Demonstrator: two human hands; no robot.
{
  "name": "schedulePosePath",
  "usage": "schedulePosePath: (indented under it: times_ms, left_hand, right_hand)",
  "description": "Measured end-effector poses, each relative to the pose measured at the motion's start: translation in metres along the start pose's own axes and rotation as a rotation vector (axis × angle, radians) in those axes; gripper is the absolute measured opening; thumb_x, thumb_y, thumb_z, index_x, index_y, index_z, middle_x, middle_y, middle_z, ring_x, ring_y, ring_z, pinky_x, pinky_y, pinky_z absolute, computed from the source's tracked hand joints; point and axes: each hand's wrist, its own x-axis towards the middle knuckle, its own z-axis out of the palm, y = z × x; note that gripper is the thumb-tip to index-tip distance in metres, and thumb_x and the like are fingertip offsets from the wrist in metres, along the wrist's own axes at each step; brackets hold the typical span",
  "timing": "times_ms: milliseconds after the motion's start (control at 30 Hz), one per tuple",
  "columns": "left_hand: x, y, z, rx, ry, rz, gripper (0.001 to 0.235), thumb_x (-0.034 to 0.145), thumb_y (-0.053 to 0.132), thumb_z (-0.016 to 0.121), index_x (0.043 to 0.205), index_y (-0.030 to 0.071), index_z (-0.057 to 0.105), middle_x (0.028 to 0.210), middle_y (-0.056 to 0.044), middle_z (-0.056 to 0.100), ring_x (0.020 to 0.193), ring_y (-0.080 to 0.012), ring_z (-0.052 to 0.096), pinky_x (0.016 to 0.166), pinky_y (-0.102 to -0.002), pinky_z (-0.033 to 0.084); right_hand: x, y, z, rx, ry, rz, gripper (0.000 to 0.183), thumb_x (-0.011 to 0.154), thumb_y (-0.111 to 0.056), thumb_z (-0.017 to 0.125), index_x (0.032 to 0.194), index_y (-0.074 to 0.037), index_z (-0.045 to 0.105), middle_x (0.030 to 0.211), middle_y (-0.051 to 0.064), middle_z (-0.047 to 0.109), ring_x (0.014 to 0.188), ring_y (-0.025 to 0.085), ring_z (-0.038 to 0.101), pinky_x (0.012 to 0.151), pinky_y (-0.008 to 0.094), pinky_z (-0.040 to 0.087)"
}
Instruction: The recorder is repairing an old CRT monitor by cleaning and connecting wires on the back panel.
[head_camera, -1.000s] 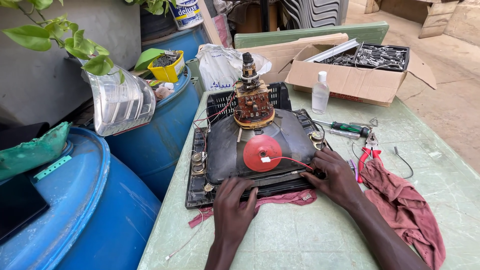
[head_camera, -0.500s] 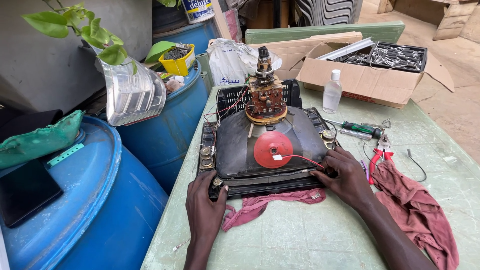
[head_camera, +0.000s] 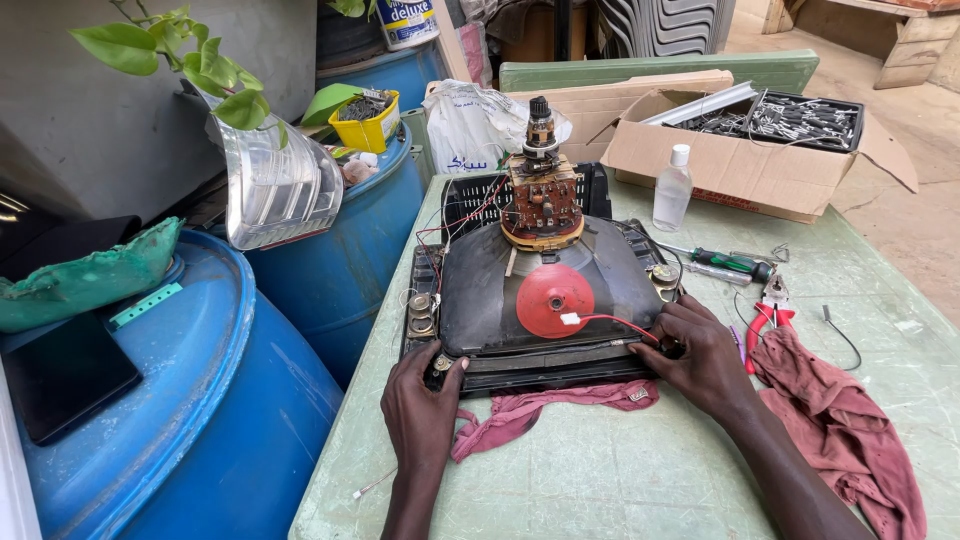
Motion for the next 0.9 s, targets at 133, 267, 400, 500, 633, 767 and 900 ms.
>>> schedulePosePath:
  times_ms: [133,267,400,500,633,767,900]
  left_hand:
    - [0.000,0.003,0.001,0.037,-0.011,-0.025,0.048,0.080,0.026,0.083,0.119,0.002,0.073,0.121,-0.018,0.073,0.113,-0.0310,0.071,0.098,-0.044,0.053]
    - [-0.002,0.004,0.002,0.046,0.005,0.003,0.047,0.082,0.024,0.081,0.121,-0.001,0.072,0.122,-0.020,0.072,0.111,-0.0330,0.071,0.097,-0.043,0.054]
    - [-0.001,0.003,0.004,0.044,0.021,0.044,0.047,0.082,0.022,0.080,0.121,-0.003,0.071,0.122,-0.021,0.071,0.112,-0.0347,0.070,0.097,-0.043,0.054]
    - [-0.001,0.005,0.003,0.018,0.025,0.052,0.046,0.083,0.021,0.080,0.121,-0.003,0.071,0.123,-0.021,0.071,0.112,-0.0347,0.071,0.097,-0.043,0.054]
    - [0.002,0.003,0.004,-0.004,0.026,0.047,0.046,0.083,0.021,0.080,0.121,-0.002,0.072,0.123,-0.021,0.072,0.112,-0.0346,0.071,0.096,-0.043,0.054]
    - [0.009,-0.004,0.004,-0.002,-0.034,-0.032,0.047,0.081,0.021,0.082,0.122,0.002,0.072,0.122,-0.019,0.073,0.111,-0.0307,0.072,0.096,-0.042,0.054]
    - [0.016,-0.007,0.003,0.010,-0.042,-0.019,0.048,0.080,0.022,0.083,0.123,0.002,0.073,0.122,-0.018,0.073,0.111,-0.0300,0.072,0.098,-0.042,0.054]
  right_hand:
    - [0.000,0.003,-0.001,0.013,-0.009,-0.015,0.028,0.071,-0.016,0.086,0.072,-0.002,0.061,0.072,0.007,0.058,0.075,0.023,0.056,0.063,0.039,0.048]
    - [-0.002,0.013,-0.008,0.026,-0.050,-0.041,0.028,0.072,-0.014,0.085,0.075,0.000,0.061,0.078,0.008,0.058,0.082,0.023,0.056,0.069,0.039,0.048]
    - [-0.001,0.029,-0.023,0.214,-0.185,-0.092,0.019,0.075,-0.011,0.082,0.092,-0.004,0.077,0.077,0.004,0.065,0.088,0.020,0.058,0.084,0.036,0.048]
    - [-0.006,0.043,-0.025,0.482,-0.093,0.058,0.028,0.083,-0.002,0.061,0.107,-0.003,0.076,0.092,0.004,0.068,0.094,0.016,0.062,0.089,0.032,0.049]
    - [-0.007,0.044,-0.024,0.228,0.013,0.351,0.023,0.089,-0.018,0.069,0.105,-0.004,0.075,0.089,0.006,0.071,0.089,0.015,0.065,0.080,0.033,0.050]
    - [-0.009,0.054,-0.015,0.155,-0.136,0.361,0.021,0.091,-0.019,0.068,0.100,-0.003,0.077,0.086,0.006,0.077,0.077,0.016,0.067,0.073,0.034,0.052]
    - [-0.009,0.054,-0.016,0.209,-0.181,0.344,0.021,0.091,-0.019,0.066,0.095,-0.002,0.078,0.078,0.005,0.077,0.070,0.015,0.067,0.068,0.033,0.052]
